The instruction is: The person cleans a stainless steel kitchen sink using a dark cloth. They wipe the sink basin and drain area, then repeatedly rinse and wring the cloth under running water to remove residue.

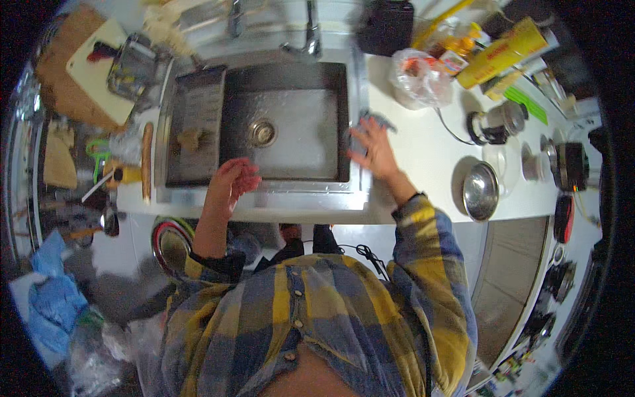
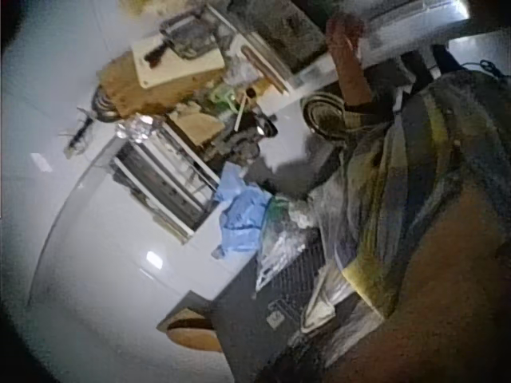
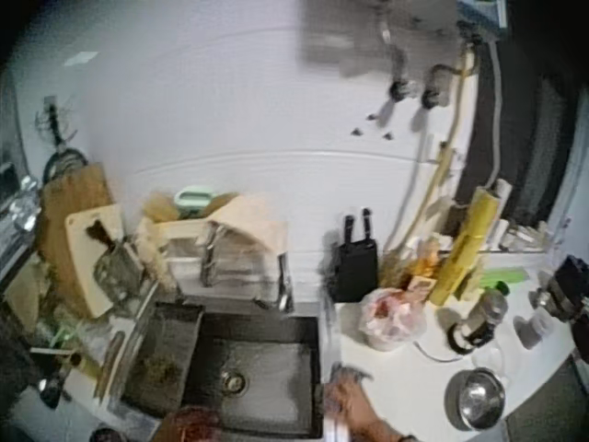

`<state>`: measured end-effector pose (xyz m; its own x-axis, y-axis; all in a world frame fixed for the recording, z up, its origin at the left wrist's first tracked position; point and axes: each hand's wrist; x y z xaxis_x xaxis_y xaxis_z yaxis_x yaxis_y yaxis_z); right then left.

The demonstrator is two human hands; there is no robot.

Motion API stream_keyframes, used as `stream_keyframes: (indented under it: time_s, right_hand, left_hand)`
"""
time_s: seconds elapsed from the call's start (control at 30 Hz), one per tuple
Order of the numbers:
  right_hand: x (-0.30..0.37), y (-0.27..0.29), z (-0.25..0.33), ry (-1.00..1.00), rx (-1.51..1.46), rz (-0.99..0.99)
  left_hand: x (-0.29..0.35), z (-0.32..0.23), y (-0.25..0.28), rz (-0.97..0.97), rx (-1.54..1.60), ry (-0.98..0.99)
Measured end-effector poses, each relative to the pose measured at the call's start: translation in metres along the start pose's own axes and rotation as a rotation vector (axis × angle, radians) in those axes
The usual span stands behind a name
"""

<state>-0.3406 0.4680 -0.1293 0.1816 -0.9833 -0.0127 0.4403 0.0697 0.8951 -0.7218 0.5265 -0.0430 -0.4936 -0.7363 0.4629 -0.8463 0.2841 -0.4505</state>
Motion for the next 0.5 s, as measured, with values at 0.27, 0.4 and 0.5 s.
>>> stream_keyframes:
  time_s: [0.27, 0.4, 0.5]
  right_hand:
    - [0.01, -0.01, 0.009, 0.048, -0.112, -0.045]
    - [0.085, -0.026, 0.058, 0.171, -0.048, 0.132]
    - [0.078, -0.036, 0.091, 0.289, -0.032, 0.299]
  left_hand:
    - [0.026, -0.026, 0.043, -0.043, 0.107, -0.191]
    - [0.039, -0.047, 0.058, -0.073, 0.118, -0.279]
    - [0.042, -0.066, 0.075, -0.103, 0.149, -0.332]
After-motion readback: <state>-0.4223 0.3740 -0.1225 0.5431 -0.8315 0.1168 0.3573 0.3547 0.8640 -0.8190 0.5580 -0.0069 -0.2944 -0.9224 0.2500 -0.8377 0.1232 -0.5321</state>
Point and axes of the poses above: each hand's wrist, its own x-axis away from the middle knuckle, its own y-axis out of the back of the hand, z = x × y, and after that the axes turned 11 degrees about z, right-handed
